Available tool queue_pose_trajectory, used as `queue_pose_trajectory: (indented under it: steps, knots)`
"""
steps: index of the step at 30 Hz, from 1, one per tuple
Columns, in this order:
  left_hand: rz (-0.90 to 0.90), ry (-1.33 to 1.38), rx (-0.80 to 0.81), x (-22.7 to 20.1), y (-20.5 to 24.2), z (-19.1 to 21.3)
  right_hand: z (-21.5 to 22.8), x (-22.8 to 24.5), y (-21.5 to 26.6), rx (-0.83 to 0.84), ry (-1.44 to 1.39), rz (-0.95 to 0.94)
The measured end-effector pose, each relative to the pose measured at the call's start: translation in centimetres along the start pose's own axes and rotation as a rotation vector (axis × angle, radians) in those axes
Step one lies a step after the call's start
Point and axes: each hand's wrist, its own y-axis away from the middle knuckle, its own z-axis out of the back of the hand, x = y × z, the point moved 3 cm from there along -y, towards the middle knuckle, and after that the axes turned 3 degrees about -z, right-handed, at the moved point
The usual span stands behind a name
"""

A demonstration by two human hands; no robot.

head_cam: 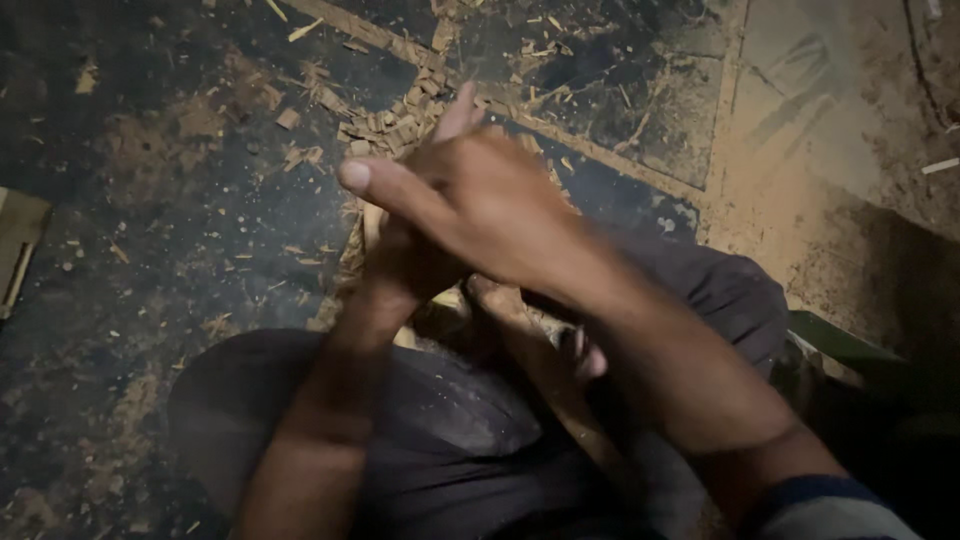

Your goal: The person carves a piece of wood using a mallet and a chisel while sitting on the floor.

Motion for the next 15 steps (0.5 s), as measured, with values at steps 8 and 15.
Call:
queue_pose_trajectory:
  steps: [8, 15]
  knots:
    - [0.198, 0.450, -0.180, 4.7, 1.9, -0.2, -1.6, 3.1, -2.0, -0.048, 0.169, 0.161]
    - [0.278, 1.384, -0.609, 9.6, 5.0, -2.1, -5.5, 2.8, -2.6, 0.078, 0.372, -0.068]
